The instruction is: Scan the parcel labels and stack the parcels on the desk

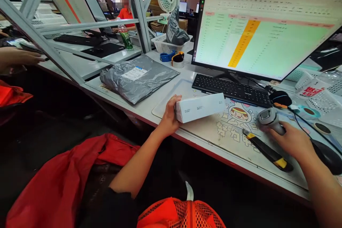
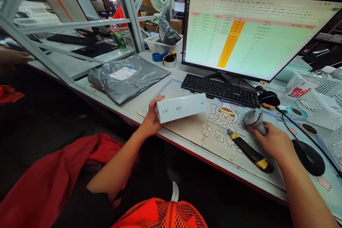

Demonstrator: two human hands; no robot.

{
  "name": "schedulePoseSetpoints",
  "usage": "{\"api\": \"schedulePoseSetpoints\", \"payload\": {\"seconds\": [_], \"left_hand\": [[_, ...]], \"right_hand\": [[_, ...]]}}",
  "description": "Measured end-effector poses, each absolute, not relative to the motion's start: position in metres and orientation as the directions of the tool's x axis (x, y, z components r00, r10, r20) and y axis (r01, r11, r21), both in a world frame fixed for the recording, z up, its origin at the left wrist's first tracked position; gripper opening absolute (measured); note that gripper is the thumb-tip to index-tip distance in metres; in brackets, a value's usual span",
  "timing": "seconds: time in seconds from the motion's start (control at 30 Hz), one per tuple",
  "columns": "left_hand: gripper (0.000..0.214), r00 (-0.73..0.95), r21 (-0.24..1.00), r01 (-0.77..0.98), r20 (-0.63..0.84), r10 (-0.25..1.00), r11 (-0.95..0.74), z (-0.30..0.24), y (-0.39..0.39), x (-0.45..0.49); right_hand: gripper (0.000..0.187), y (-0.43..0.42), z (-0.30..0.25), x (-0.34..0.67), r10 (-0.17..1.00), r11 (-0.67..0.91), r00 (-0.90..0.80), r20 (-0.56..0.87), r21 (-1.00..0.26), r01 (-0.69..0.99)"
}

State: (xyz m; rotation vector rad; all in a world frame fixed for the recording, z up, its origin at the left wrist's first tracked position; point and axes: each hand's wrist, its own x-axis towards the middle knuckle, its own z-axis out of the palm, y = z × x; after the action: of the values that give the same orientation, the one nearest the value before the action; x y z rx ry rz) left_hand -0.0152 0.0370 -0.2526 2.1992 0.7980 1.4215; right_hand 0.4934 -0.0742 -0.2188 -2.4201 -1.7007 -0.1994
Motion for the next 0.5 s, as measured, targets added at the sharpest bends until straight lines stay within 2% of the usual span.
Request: {"api": "schedulePoseSetpoints", "payload": {"seconds": [0.1,0.23,0.33,0.5], "left_hand": [[0.079,0.360,0.509,0.232,0.747,0.559,-0.829,-0.252,0.039,-0.018],[0.075,0.383,0.443,0.260,0.768,0.513,-0.858,-0.254,0.038,-0.017],[0.072,0.381,0.421,0.274,0.778,0.499,-0.865,-0.255,0.034,-0.015],[0.077,0.391,0.409,0.332,0.760,0.518,-0.850,-0.254,0.031,-0.012]], "right_hand": [[0.068,-0.079,-0.232,0.504,0.900,-0.372,0.374,0.223,-0.052,0.927],[0.069,-0.083,-0.243,0.512,0.893,-0.362,0.375,0.247,-0.099,0.927],[0.064,-0.080,-0.231,0.515,0.907,-0.313,0.329,0.264,-0.103,0.944],[0.053,-0.041,-0.182,0.478,0.837,-0.168,0.181,0.517,-0.073,0.983]]}}
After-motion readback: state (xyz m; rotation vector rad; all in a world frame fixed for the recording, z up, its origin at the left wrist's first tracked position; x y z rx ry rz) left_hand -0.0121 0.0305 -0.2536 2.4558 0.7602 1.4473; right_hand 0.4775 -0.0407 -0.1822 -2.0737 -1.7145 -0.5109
